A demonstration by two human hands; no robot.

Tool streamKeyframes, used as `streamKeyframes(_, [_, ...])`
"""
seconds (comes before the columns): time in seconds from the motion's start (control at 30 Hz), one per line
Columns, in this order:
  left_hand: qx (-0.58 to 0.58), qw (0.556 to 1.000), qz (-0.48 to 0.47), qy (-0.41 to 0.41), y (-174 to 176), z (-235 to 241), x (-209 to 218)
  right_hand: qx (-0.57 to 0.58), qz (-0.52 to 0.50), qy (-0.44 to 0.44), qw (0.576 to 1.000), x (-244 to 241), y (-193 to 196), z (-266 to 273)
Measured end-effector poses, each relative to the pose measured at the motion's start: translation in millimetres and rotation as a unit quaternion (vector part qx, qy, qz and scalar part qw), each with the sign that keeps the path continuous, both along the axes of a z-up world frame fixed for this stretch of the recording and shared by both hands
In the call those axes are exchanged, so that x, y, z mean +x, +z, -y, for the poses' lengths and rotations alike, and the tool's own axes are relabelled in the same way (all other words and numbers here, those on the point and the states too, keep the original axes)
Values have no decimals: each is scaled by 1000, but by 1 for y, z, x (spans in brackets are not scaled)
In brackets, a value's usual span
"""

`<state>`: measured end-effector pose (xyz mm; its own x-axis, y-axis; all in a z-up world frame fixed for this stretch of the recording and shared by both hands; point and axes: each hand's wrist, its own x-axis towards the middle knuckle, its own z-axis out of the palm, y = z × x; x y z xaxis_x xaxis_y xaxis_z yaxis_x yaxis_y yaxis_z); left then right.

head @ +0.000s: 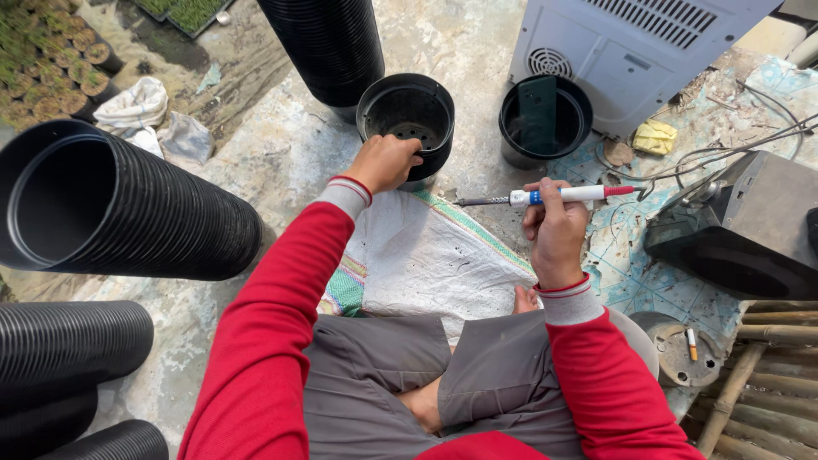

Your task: The person uses a soldering iron to melt drainage holes into the bottom of several plastic nursery pots, picking them up from a stack and placing them back after finishing.

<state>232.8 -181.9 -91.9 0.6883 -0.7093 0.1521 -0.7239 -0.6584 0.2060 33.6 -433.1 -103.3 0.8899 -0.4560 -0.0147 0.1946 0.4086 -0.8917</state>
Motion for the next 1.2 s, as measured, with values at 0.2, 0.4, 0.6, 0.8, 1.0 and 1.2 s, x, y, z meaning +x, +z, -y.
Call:
streamKeyframes(0.2, [-85, 982, 167, -19, -10, 6, -21, 28, 4, 13, 1000, -4, -9, 6])
streamKeyframes(0.4, [-164, 955, 246, 19, 34, 6, -44, 27, 36, -2, 999, -4, -5, 2])
streamKeyframes(0.6, [-399, 909, -37, 113, 90, -18, -95, -41, 163, -110, 980, -16, 13, 1])
streamKeyframes(0.8, [-429, 858, -280, -13, 79, 7, -187, -103, 250, -253, 929, -24, 11, -20])
streamKeyframes(1.0, [-355, 897, -261, 33, 85, -4, -201, -102, 242, -106, 959, -25, 20, -15])
streamKeyframes(1.2, [-227, 959, -65, -157, 91, -8, -210, -317, 226, 2, 921, -34, 35, -21])
